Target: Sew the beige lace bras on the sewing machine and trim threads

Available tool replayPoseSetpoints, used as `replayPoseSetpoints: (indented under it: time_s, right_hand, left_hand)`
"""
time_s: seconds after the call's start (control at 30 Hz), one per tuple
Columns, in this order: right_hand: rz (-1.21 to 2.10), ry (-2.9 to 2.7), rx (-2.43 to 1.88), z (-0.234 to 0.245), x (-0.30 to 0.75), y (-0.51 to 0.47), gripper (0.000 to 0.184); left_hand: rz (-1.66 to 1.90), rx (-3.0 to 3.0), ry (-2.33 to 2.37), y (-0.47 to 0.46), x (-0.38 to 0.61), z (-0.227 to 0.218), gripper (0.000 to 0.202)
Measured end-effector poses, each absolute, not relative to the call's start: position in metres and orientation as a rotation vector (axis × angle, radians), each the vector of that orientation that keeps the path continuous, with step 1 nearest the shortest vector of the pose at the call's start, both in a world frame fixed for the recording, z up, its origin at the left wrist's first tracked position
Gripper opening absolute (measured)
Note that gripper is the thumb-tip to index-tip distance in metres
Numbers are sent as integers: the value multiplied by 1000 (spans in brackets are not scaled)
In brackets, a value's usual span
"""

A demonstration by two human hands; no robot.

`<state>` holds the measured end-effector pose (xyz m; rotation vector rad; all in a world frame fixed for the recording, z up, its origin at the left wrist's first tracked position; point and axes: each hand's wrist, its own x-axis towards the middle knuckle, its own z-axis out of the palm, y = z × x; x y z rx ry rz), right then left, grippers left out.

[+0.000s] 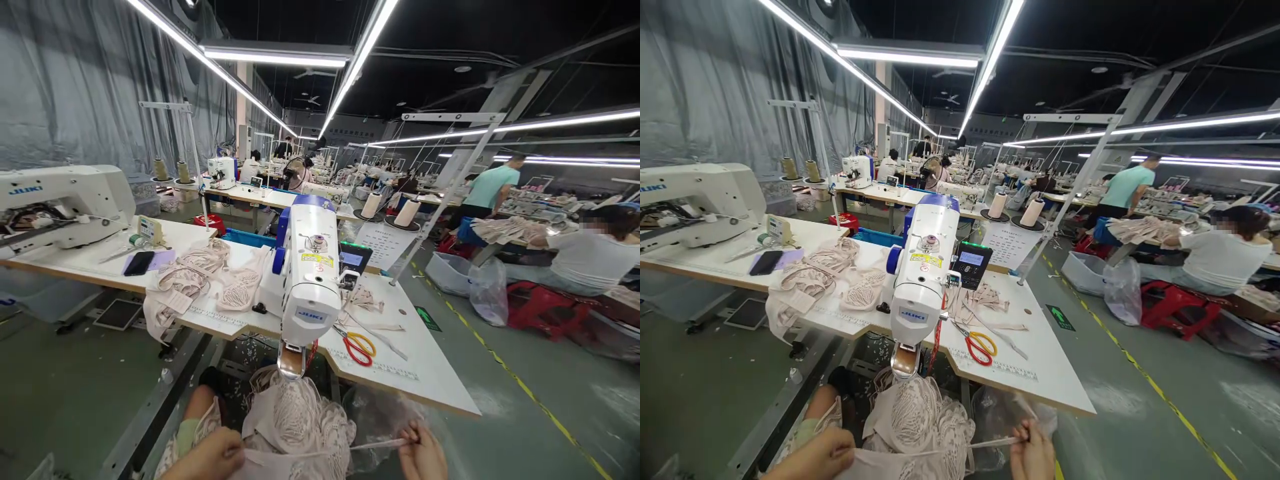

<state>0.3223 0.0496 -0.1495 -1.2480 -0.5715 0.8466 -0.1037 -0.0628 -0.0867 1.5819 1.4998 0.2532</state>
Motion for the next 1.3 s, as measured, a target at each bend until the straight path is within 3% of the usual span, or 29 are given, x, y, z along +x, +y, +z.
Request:
replayPoseSetpoints:
  time_s: [0.17,0.37,0.53,0.67,0.8,1.1,1.3]
  right_hand:
    - [785,-275,-1095,-130,343,60,37]
    - [896,-548,-1323,-121,270,48,50]
    - [910,-1383,-1388,-96,199,-4,35]
    - [1029,-1680,-1403,-74,177,-30,26]
    - [1132,-1803,-1412,-64,171,-39,21]
    - [1284,-1952,-1334,-48,175,-38,23]
    - [1270,-1855,-1240,-48,175,-27,19]
  left_hand:
    - [527,1483,1846,-42,-128,-114,20]
    - [582,1449,2180,-10,-109,-111,41]
    - [567,1699,1858,-5,-77,-70,30]
    - [508,1761,1468,-12,-56,-48,25]
    - [563,1929,1162,-22,-47,-34,31]
    - [505,1926,1165,-28,-40,-28,20]
    - [684,1919,1186,-33,-36,-33,21]
